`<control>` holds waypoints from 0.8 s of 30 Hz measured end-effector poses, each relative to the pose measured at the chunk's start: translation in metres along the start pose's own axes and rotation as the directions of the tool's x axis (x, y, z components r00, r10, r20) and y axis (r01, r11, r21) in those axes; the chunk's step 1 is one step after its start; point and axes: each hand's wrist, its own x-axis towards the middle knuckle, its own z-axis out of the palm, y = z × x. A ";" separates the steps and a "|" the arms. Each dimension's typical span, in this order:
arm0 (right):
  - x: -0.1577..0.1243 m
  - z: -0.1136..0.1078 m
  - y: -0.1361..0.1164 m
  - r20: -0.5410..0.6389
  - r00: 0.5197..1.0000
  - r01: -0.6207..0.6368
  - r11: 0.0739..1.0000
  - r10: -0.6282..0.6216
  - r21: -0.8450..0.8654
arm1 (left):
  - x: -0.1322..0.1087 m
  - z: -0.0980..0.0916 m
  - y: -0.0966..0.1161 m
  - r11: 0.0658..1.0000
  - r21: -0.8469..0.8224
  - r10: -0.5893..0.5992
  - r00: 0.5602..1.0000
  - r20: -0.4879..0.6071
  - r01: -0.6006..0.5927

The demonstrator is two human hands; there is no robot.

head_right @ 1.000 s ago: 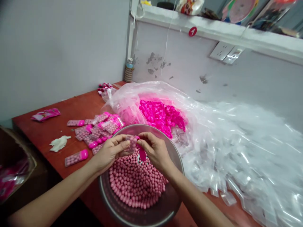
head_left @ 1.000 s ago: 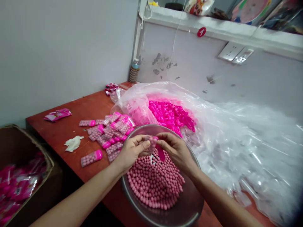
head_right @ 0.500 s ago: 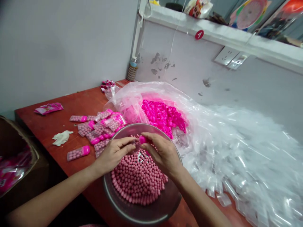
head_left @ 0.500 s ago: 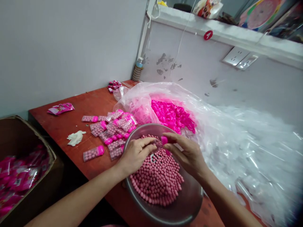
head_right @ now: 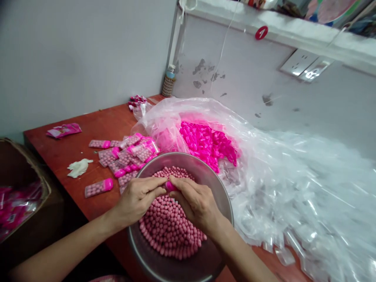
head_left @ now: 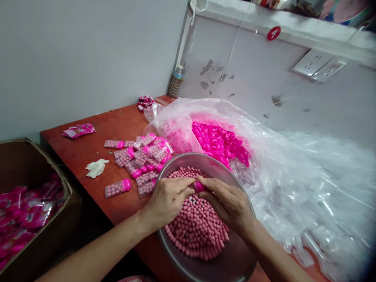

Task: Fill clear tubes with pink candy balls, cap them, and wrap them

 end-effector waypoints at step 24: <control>-0.013 0.005 0.024 0.253 0.702 -0.470 0.166 0.666 0.867 | 0.010 0.000 -0.008 0.914 -0.360 -0.198 0.980 0.011 0.189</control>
